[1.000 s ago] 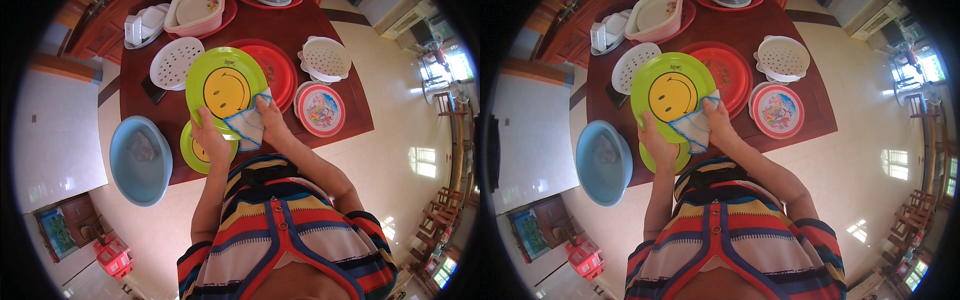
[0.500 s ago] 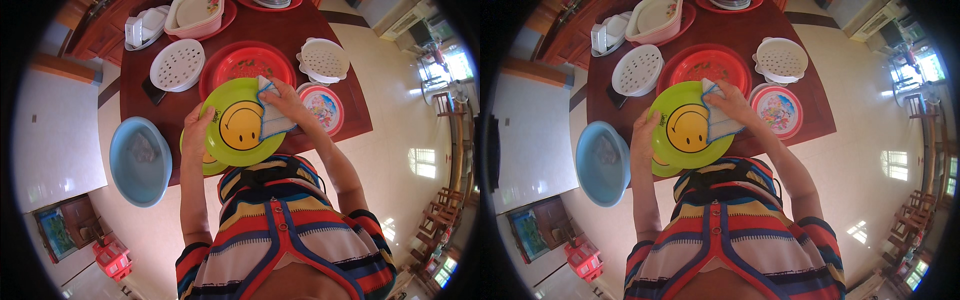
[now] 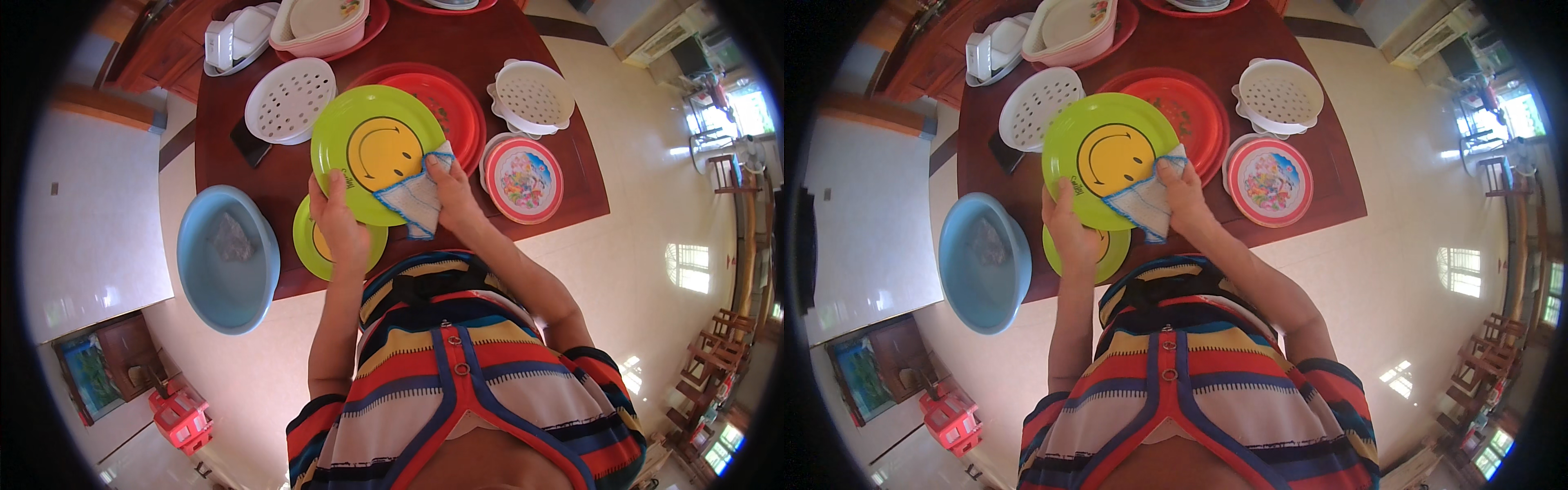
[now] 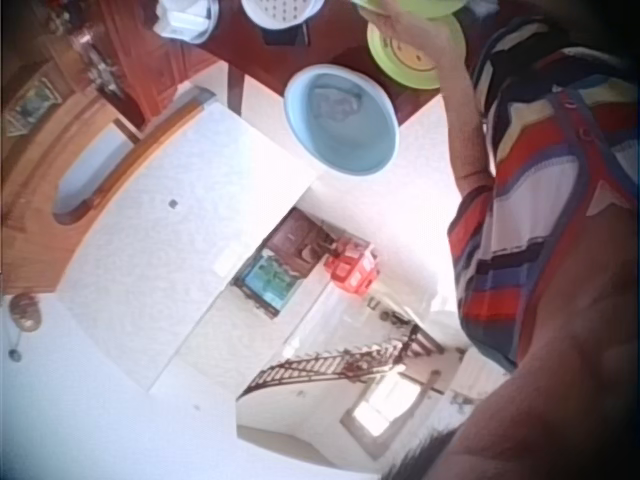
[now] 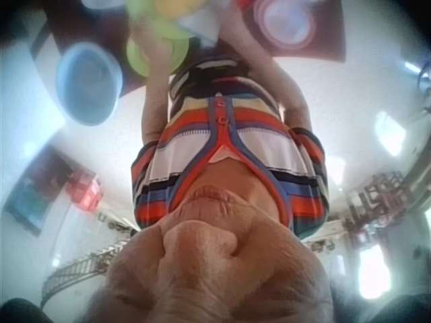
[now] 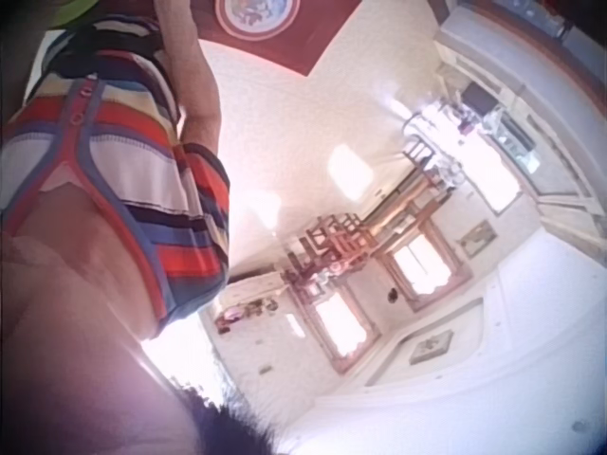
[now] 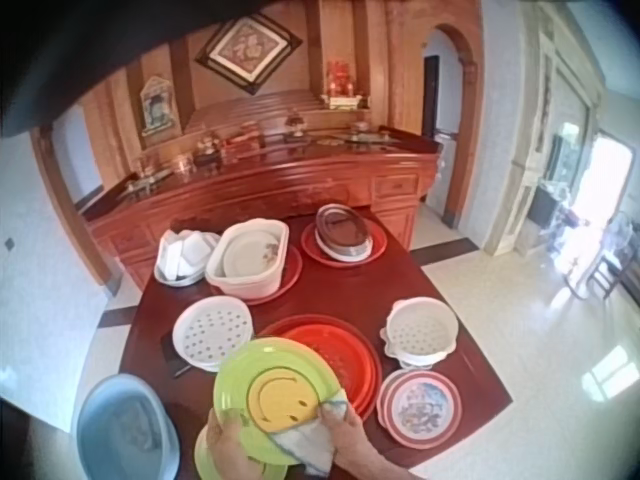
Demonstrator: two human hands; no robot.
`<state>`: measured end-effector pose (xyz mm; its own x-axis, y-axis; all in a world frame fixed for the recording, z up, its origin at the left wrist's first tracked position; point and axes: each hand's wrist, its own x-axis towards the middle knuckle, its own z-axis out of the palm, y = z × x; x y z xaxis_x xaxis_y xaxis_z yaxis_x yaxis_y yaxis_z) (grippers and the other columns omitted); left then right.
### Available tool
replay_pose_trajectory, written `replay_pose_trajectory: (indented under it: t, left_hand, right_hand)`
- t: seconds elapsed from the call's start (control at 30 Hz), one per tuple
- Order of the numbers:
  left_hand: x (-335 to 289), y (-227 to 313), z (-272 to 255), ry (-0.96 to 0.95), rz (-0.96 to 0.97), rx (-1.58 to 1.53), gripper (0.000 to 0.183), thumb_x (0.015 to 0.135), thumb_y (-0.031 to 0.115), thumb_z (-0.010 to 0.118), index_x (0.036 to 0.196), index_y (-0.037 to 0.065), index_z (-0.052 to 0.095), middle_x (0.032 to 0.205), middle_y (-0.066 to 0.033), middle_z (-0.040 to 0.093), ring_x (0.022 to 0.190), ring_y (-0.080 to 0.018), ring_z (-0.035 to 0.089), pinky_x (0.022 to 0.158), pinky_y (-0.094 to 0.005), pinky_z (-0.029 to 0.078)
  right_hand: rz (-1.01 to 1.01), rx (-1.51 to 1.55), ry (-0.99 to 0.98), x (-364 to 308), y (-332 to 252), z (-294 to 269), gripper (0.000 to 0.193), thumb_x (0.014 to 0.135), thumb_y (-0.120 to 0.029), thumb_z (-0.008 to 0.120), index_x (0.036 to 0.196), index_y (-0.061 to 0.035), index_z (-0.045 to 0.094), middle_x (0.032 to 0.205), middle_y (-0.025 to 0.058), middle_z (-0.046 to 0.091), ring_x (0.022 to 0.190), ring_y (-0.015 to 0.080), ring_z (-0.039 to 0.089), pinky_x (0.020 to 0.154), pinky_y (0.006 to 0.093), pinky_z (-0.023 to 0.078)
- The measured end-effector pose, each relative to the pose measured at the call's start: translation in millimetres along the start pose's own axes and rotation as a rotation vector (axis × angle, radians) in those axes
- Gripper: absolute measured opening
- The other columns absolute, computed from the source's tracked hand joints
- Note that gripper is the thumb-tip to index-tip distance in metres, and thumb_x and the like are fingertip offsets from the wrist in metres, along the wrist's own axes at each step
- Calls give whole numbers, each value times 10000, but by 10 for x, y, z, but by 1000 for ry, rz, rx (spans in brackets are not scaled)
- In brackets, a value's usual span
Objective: The person wipes several plates and trays with a cloth and stacks them on a table.
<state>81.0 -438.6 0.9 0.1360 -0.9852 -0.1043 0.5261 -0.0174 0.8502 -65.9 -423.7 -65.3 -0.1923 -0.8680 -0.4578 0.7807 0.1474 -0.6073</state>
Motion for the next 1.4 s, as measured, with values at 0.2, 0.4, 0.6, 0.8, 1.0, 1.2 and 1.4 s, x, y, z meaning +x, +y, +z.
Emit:
replay_pose_trajectory:
  t: [0.2,0.4,0.6,0.8,1.0,1.2,1.4]
  left_hand:
    - [239,329,-99,-253,-295,121,360,931,254,520,1192,7,499,1082,-106,599,939,-160,601,813,-284,491]
    - [175,216,-68,-210,-427,-64,535,957,452,395,1204,-12,492,1107,-113,599,951,-184,611,812,-303,509]
    - [67,179,122,-154,-369,42,620,950,510,356,1214,-38,473,1148,-132,580,997,-201,601,853,-314,495]
    - [46,102,107,-177,-349,-58,605,958,494,349,1222,-38,467,1166,-136,570,1013,-199,595,859,-313,494]
    - [16,79,155,-163,-341,-7,570,964,478,349,1224,-14,474,1154,-113,578,1000,-190,599,852,-313,497]
    - [-40,-3,214,-109,-351,11,555,965,471,357,1223,-5,478,1154,-98,581,997,-179,599,849,-304,495]
    - [-37,40,249,-129,-351,-5,558,954,476,388,1213,-9,480,1141,-99,580,984,-172,600,836,-299,498]
  right_hand:
    - [-22,-459,-263,-23,-539,-77,308,906,-175,568,1172,-39,497,974,38,622,819,122,609,705,269,503]
    - [-497,-1359,-56,101,-587,-69,498,881,-255,546,1288,-15,391,1168,226,525,1049,343,542,864,406,444]
    - [-1061,-1661,6,157,-403,59,601,871,-304,525,1356,-14,320,1356,247,357,1259,422,324,1033,510,249]
    - [-1122,-1660,-34,148,-365,170,601,866,-302,527,1348,-1,332,1374,231,347,1277,410,314,1041,520,232]
    - [-1044,-1455,1,118,-408,176,468,834,-169,568,1259,-39,420,1290,212,422,1157,391,417,980,492,315]
    - [-1185,-1345,2,259,-469,43,219,798,-47,590,1003,-45,513,1166,165,508,1057,363,487,861,435,402]
    - [-1292,-1343,-104,170,-474,81,164,781,-47,603,931,-52,539,1117,132,533,1010,337,510,844,420,404]
